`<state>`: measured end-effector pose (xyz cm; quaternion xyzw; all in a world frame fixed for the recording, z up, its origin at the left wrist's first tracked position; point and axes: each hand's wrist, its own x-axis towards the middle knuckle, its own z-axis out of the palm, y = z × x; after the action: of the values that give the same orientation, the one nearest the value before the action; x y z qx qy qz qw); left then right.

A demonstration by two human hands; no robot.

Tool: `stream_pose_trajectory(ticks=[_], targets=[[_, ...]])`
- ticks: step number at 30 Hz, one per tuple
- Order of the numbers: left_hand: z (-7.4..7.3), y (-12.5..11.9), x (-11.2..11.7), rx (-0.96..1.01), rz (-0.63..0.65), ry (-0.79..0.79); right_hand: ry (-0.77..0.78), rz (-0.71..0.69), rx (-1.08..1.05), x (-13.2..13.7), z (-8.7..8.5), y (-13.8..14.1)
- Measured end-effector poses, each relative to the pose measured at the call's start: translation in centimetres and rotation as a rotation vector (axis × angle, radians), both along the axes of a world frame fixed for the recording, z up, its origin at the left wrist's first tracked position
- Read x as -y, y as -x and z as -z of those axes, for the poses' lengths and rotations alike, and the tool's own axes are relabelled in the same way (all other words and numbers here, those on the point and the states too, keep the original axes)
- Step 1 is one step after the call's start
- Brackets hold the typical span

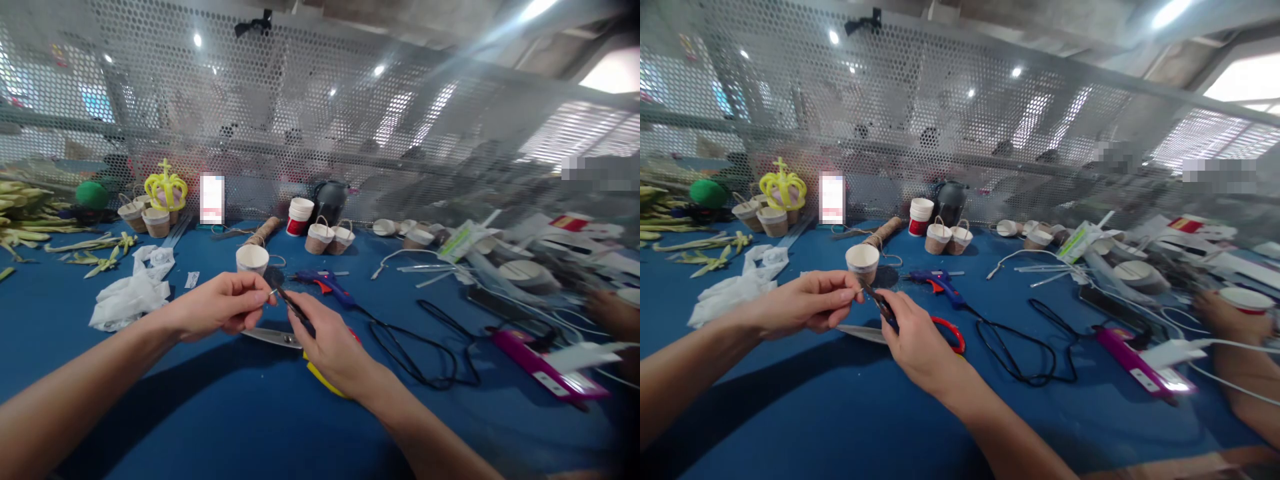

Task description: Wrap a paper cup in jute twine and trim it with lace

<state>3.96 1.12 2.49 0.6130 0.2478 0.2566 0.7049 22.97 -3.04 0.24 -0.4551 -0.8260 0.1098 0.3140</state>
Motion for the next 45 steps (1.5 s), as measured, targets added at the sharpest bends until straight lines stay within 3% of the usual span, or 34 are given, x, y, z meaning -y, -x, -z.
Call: stream_pose_trajectory(ticks=[9, 24, 38, 45], targets=[[0.11, 0.29, -0.03, 0.083, 0.053, 0.133, 0.028, -0.025, 0.035, 0.11, -0.38, -0.02], [0.52, 0.23, -0.26, 0.136, 0.101, 0.205, 0.029, -0.018, 0.037, 0.16, 0.02, 0.18], [0.03, 0.29, -0.26, 0.073, 0.024, 0.088, 0.087, 0.001, -0.019, 0.22, -0.26, 0.41], [0.34, 0.06, 0.06, 0.000, 0.024, 0.081, 0.031, 0.015, -0.009, 0.19, 0.09, 0.39]])
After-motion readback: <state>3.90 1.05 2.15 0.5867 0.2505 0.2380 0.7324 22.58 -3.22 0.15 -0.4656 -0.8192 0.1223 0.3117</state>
